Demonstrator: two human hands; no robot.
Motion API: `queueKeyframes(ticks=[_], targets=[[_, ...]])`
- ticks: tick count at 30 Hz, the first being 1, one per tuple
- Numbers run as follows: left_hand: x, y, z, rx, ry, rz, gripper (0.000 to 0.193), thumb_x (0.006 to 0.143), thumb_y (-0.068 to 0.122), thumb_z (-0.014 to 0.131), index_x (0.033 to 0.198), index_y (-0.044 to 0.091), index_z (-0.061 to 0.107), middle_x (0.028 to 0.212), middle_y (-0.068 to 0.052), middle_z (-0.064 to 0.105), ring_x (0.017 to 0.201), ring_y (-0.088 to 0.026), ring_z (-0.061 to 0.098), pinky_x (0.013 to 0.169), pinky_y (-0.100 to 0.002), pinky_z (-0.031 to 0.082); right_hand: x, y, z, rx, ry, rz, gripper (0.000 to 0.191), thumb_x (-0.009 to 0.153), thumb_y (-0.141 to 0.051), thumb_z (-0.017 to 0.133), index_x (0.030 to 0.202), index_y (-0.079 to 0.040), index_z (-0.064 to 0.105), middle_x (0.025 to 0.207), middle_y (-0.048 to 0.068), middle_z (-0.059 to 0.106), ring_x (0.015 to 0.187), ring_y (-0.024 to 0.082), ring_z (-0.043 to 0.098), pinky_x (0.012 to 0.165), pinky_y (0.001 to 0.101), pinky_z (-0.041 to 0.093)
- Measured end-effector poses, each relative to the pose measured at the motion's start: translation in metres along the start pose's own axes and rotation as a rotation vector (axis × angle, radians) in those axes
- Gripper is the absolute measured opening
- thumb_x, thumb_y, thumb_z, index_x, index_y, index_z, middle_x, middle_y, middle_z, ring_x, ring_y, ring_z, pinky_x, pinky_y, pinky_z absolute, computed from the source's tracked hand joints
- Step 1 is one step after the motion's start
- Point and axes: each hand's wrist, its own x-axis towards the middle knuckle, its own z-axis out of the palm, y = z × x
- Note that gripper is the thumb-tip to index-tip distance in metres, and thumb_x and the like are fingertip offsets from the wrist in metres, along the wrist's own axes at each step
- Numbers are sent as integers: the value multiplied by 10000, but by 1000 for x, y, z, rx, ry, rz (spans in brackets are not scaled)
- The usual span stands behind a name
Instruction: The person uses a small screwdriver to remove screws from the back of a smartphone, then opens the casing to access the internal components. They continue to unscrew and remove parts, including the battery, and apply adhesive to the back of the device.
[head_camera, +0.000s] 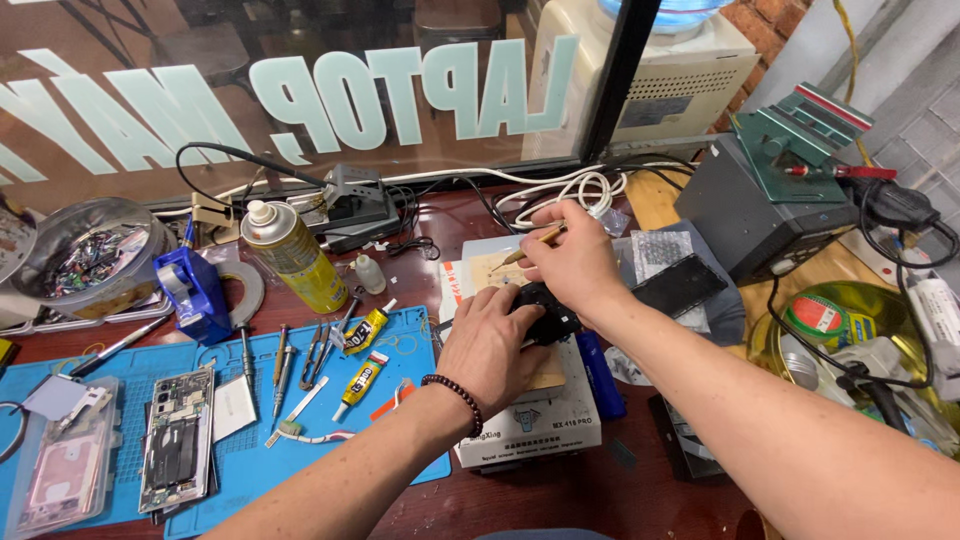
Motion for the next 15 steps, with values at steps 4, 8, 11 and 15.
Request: queueKeyframes(ticks=[4,8,11,15], targets=[[-5,-4,-2,-78,92,14,377,718,236,817,1037,49,740,1105,-186,636,1126,-378,563,981,-493,427,3,7,4,-14,-15,24,303,879,-2,686,1155,15,563,949,113,706,782,190,765,634,293,653],[3,-19,-3,-165,169,-290,297,790,208,809,1023,35,745,1018,-170,689,1050,-361,639,932,-447,502,0,0,2,38,0,97,329,871,-7,690,1172,16,559,962,124,705,791,188,762,654,291,645],[21,-39,-5,-207,181,-505,322,802,159,761,1099,37,739,1004,-168,742,956,-349,712,868,-424,551,-5,-6,-4,123,15,195,352,867,-4,684,1192,14,549,972,142,706,822,192,757,693,296,648],[34,-55,-7,-261,162,-499,371,775,172,780,1119,37,738,981,-156,776,892,-300,753,809,-386,579,-9,-13,-12,288,2,281,390,871,-1,671,1229,13,515,1018,157,683,858,228,750,723,333,646]])
